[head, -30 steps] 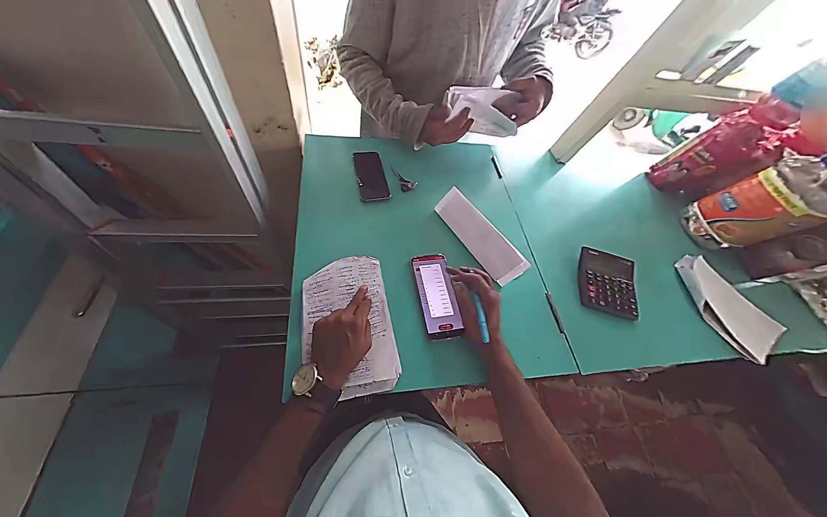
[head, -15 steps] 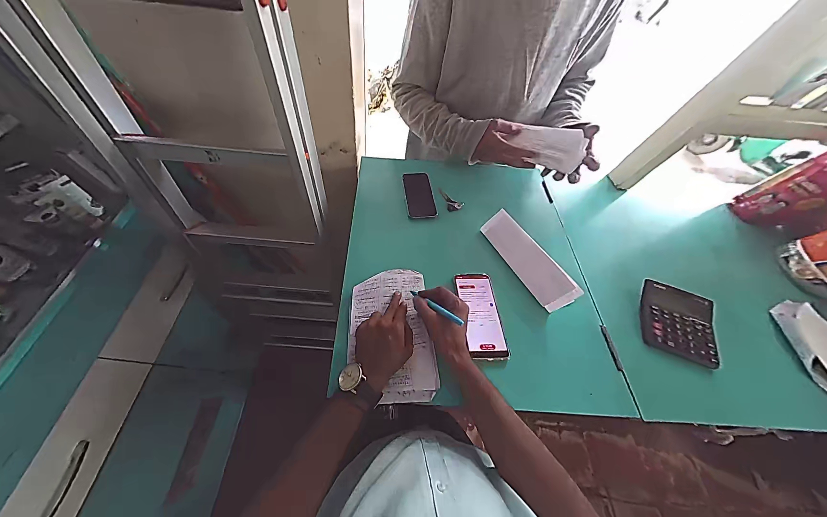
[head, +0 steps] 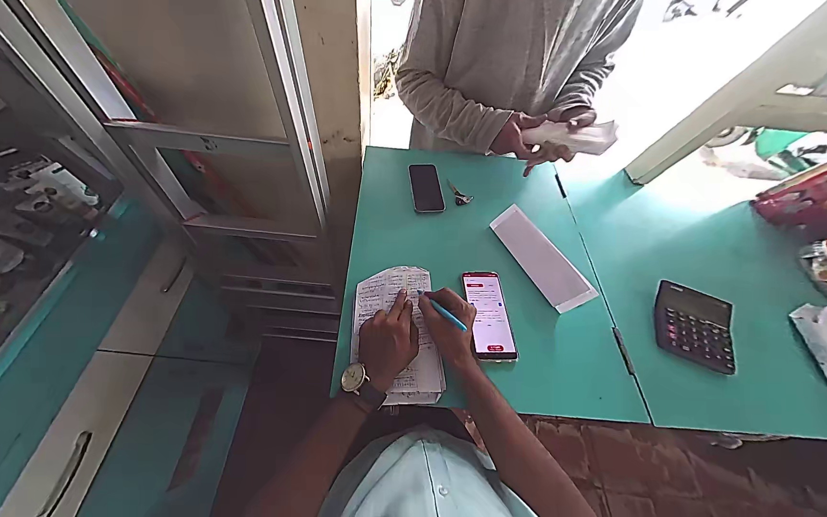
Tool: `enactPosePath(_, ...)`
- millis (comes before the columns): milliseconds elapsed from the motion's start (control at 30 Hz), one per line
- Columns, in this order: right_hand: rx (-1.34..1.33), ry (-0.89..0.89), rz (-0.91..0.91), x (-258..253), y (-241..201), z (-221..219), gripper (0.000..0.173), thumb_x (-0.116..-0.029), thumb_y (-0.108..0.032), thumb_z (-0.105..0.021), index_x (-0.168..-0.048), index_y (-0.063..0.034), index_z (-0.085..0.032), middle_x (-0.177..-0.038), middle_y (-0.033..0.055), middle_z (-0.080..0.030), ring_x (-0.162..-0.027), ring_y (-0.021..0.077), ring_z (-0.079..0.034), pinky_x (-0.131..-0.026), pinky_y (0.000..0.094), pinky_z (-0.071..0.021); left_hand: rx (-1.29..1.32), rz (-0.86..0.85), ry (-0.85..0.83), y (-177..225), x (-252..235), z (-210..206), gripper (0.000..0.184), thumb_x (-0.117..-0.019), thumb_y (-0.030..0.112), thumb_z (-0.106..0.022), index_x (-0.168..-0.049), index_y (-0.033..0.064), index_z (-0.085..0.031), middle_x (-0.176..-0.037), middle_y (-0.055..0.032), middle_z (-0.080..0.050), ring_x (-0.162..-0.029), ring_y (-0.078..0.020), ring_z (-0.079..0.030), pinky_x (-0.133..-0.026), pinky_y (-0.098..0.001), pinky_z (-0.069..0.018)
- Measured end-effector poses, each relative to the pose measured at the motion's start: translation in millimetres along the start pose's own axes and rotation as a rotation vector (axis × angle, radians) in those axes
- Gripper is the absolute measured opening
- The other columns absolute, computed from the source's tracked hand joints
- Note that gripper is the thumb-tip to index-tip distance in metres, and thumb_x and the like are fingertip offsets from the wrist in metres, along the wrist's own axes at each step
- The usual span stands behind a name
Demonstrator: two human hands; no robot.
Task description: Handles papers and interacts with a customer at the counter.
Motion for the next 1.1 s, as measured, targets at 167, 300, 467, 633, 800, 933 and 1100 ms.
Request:
enactPosePath(167, 0.066, 0.006, 0.025, 3, 0, 0, 0.012, -0.0845, -0.012, -0.069, -0.075, -0.0051, -0.072, -0.066, 0.001, -0.065, -0.061, 0.0058, -0.06, -0.058, 0.0235, -0.0487, 0.014, 0.01, -0.043, 0, 0, 0, 0.039, -0.0952, 0.02, -0.05, -0.124, 0.0119, -0.075, -0.146, 0.0002, -0.062, -0.079, -0.0243, -0.072, -0.063, -0.0419, -0.0544)
enactPosePath(300, -0.056, 0.036, 0.085, 2, 1, 0, 0.009, -0.0835, -0.008, -0.069, -0.077, -0.0031, -0.073, -0.067, -0.0004, -0.066, -0.059, -0.0002, -0.059, -0.056, 0.0161, -0.0492, 0.017, 0.003, -0.049, -1, 0, 0, 0.04, -0.0955, 0.019, -0.049, -0.125, 0.0112, -0.074, -0.146, -0.001, -0.062, -0.08, -0.0248, -0.072, -0.064, -0.042, -0.0548)
enactPosePath(467, 0.004, -0.113, 0.044, 0, -1, -4, 0.012, -0.0861, -0.013, -0.07, -0.079, -0.0049, -0.074, -0.067, -0.0001, -0.068, -0.059, 0.0017, -0.061, -0.057, 0.0199, -0.0486, 0.07, -0.004, 0.02, -2, 1, -1, 0.034, -0.0947, 0.019, -0.053, -0.114, 0.0046, -0.077, -0.139, -0.006, -0.066, -0.077, -0.0259, -0.075, -0.064, -0.0424, -0.0579)
enactPosePath(633, -0.007, -0.121, 0.052, -1, 3, -5, 0.012, -0.0855, -0.013, -0.07, -0.078, -0.0049, -0.075, -0.067, 0.0004, -0.068, -0.06, 0.0024, -0.061, -0.057, 0.0206, -0.0487, 0.059, 0.017, -0.021, -1, 1, 0, 0.033, -0.0952, 0.02, -0.054, -0.112, 0.0057, -0.077, -0.141, -0.0041, -0.065, -0.081, -0.0257, -0.075, -0.066, -0.0429, -0.058)
enactPosePath(800, 0.005, -0.12, 0.049, -2, 1, -4, 0.012, -0.0865, -0.013, -0.07, -0.08, -0.0039, -0.075, -0.068, 0.0016, -0.069, -0.06, 0.0023, -0.061, -0.058, 0.02, -0.0492, 0.052, 0.015, -0.019, -1, 0, 1, 0.032, -0.0939, 0.02, -0.056, -0.114, 0.0062, -0.077, -0.14, -0.0043, -0.066, -0.08, -0.0257, -0.075, -0.064, -0.0428, -0.0577)
enactPosePath(933, 0.004, -0.117, 0.016, -3, 1, -4, 0.013, -0.085, -0.012, -0.069, -0.077, -0.0037, -0.073, -0.066, 0.0009, -0.066, -0.059, 0.0022, -0.059, -0.057, 0.0204, -0.0477, 0.048, 0.013, -0.019, -1, 0, 2, 0.034, -0.095, 0.019, -0.054, -0.116, 0.0056, -0.077, -0.14, -0.0048, -0.066, -0.079, -0.0256, -0.074, -0.064, -0.0428, -0.0574)
enactPosePath(1100, -0.402, -0.053, -0.018, -3, 5, 5, 0.011, -0.0847, -0.002, -0.065, -0.075, -0.0062, -0.066, -0.066, -0.0049, -0.064, -0.058, 0.0006, -0.058, -0.055, 0.018, -0.0486, 0.051, 0.016, -0.031, -1, -2, 2, 0.035, -0.0945, 0.017, -0.052, -0.118, 0.0076, -0.076, -0.142, -0.0035, -0.065, -0.08, -0.0254, -0.075, -0.064, -0.043, -0.0576)
Point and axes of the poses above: each hand's wrist, its own x-axis away from the middle knuckle, its own z-axis out of the back of the hand, y = z × x, the point moved 2 cm from there along -x, towards the middle knuckle
